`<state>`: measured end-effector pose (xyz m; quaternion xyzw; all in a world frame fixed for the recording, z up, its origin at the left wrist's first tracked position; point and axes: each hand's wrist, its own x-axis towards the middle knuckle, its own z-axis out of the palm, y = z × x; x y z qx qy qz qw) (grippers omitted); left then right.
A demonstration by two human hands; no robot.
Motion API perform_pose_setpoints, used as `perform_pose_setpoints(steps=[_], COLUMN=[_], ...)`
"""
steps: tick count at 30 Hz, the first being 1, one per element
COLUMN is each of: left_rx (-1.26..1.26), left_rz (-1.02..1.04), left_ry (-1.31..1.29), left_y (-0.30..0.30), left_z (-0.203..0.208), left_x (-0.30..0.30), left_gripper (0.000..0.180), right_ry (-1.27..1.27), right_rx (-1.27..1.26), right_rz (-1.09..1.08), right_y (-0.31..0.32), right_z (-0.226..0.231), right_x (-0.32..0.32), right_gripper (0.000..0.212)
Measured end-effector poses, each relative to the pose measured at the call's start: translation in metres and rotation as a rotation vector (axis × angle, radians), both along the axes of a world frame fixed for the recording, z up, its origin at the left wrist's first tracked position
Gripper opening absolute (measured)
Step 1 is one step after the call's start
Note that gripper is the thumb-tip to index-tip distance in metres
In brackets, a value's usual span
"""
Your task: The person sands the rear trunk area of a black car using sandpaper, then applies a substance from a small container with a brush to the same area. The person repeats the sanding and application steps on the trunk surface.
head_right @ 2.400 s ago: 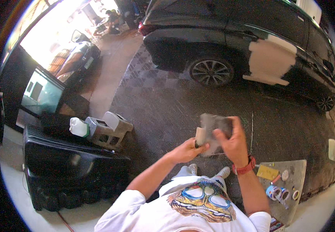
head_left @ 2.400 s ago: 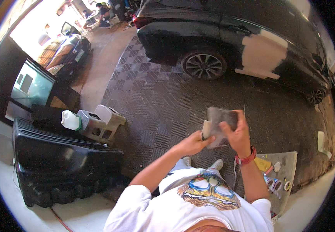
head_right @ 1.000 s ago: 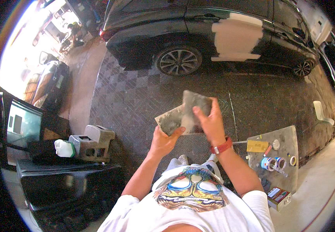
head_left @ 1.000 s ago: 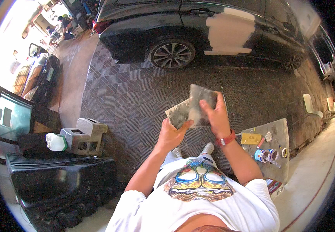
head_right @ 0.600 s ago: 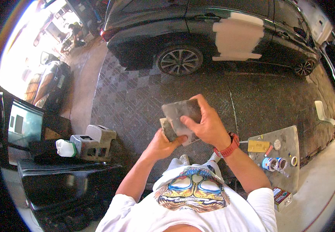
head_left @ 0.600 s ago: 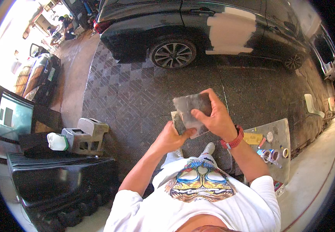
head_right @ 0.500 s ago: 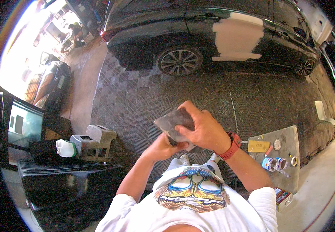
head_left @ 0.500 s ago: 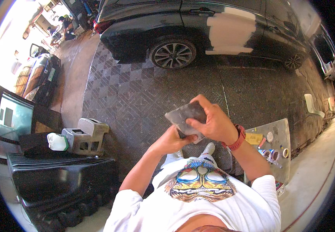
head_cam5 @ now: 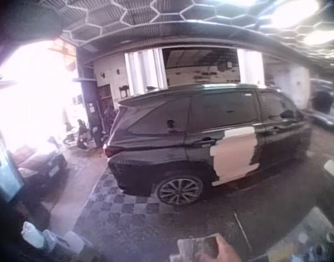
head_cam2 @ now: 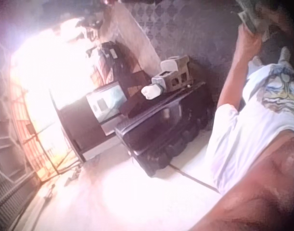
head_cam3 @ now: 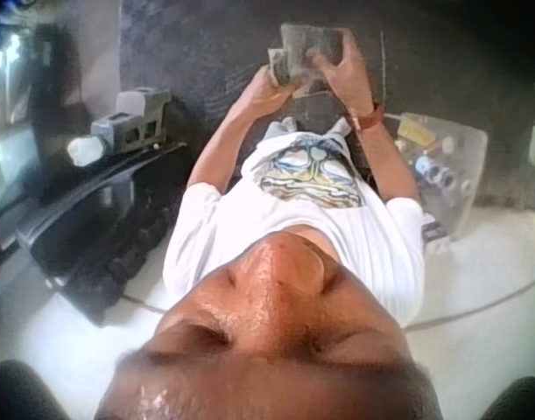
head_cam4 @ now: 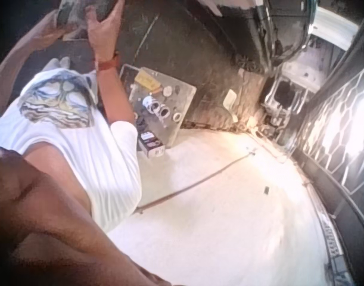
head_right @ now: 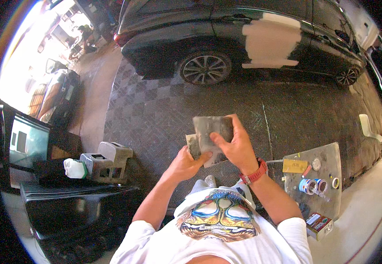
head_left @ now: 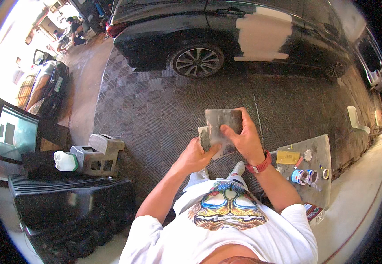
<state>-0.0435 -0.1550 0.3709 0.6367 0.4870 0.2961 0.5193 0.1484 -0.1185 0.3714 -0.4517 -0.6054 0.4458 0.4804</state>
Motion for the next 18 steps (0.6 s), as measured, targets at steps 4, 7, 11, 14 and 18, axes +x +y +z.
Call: perform_pose_setpoints(steps=[4, 7, 11, 14, 18], left_rx=[-0.103, -0.270, -0.532, -0.348, -0.166], left_rz=[-0.275, 0.108, -0.080, 0.060, 0.317], left_ry=[-0.143, -0.340, -1.236, -0.933, -0.783], left_y=[0.007, 0.002, 0.005, 0.012, 0.017], left_z=[-0.023, -0.017, -0.047, -0.045, -0.067], left_x=[-0.006, 0.004, -0.004, -0.003, -0.016], left_gripper=[0.030, 0.043, 0.078, 0.088, 0.067], right_ry=[-0.137, -0.010, 0.022, 0.212, 0.794], right_rx=[-0.005, -0.027, -0.201, -0.268, -0.576], right_rz=[0.115, -0.062, 0.094, 0.389, 0.208], right_y=[-0.004, 0.007, -0.004, -0.017, -0.021], right_z=[0.026, 0.009, -0.018, -0.032, -0.029], right_x=[0.010, 0.017, 0.016, 0.010, 0.006], right_gripper=[0.036, 0.038, 0.048, 0.061, 0.044])
